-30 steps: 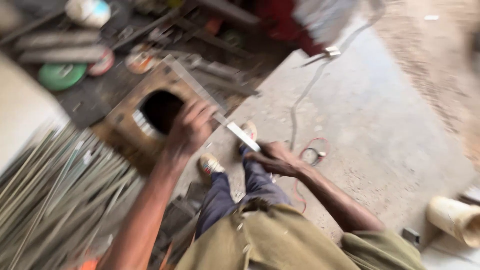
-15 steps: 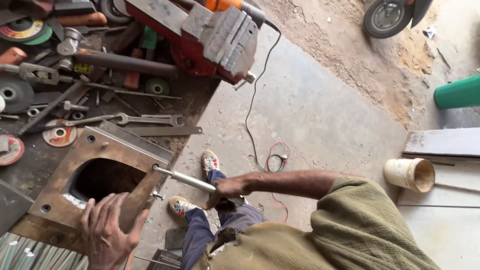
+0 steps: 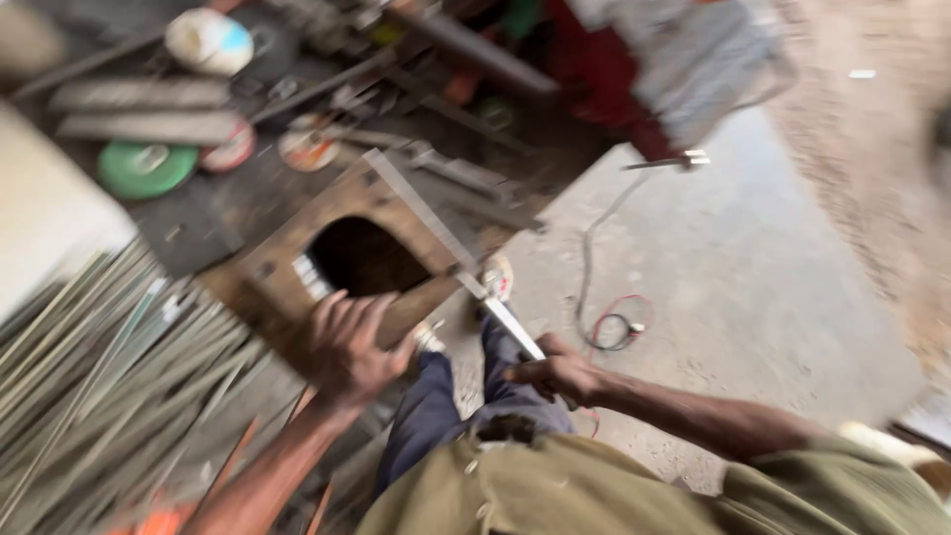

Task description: Measuring a square metal plate with a center hole using a steel ruler and testing the fit with a metal rod.

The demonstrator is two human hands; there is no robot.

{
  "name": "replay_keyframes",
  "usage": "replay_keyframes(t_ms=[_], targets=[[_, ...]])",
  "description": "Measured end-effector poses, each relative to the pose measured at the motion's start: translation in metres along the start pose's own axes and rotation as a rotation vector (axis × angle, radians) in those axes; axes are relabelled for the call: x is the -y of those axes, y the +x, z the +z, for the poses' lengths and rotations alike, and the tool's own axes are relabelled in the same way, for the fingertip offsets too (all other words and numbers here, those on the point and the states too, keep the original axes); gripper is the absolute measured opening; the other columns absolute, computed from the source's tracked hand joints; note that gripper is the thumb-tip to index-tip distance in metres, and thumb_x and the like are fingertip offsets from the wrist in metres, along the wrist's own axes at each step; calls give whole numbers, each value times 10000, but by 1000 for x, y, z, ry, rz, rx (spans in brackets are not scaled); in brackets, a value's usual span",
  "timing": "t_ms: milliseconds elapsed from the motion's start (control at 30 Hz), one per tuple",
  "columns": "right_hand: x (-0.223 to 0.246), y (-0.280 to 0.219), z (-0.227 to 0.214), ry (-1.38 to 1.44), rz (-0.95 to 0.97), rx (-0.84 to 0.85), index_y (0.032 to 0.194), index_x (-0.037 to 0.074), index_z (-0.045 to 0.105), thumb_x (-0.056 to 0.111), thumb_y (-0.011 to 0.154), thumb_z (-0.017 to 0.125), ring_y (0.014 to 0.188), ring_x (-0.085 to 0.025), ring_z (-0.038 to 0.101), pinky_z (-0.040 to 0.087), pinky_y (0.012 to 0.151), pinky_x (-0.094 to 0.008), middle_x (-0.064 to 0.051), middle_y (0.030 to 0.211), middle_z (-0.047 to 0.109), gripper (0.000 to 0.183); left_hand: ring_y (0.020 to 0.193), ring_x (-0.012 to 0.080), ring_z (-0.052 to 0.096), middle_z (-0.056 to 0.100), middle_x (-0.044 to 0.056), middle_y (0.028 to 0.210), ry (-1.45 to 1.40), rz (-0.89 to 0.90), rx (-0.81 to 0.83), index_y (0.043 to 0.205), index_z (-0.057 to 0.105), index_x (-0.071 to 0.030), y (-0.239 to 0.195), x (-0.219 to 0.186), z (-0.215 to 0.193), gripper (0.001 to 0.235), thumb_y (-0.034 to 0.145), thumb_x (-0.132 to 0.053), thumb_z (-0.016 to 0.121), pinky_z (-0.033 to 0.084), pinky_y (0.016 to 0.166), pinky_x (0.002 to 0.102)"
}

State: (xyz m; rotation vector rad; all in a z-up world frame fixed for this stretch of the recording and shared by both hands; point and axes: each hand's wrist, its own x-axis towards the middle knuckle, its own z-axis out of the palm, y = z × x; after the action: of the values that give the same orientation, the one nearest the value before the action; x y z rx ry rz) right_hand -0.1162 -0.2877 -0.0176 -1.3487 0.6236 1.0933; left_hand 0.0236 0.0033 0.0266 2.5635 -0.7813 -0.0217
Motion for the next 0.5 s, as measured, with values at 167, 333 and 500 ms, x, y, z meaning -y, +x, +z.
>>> replay_keyframes(t_ms=[167, 333, 500], targets=[[-40, 21, 62, 508, -117, -73, 627, 72, 526, 79, 770, 817, 370, -143, 412, 318, 360, -327, -30, 492, 476, 325, 1005, 277, 653, 722, 112, 1053, -41, 21, 22, 1187, 678, -37, 2, 7, 1, 538, 819, -392, 845, 403, 1084, 492], [-23, 43, 144, 869, -212, -87, 666, 91, 536, 49, 818, 751, 438, -121, 446, 362, 415, -297, -10, 555, 494, 266, 1028, 266, 653, 715, 91, 1072, -72, 35, 5, 1206, 666, -41, -1, 8, 2, 524, 837, -380, 820, 398, 1097, 495], [5, 67, 210, 1033, -342, -119, 653, 83, 502, 79, 846, 679, 406, -131, 426, 352, 375, -295, -30, 527, 475, 262, 1025, 261, 649, 714, 81, 1076, -70, 42, -16, 1215, 665, -41, -1, 7, 3, 537, 836, -389, 817, 402, 1095, 493]])
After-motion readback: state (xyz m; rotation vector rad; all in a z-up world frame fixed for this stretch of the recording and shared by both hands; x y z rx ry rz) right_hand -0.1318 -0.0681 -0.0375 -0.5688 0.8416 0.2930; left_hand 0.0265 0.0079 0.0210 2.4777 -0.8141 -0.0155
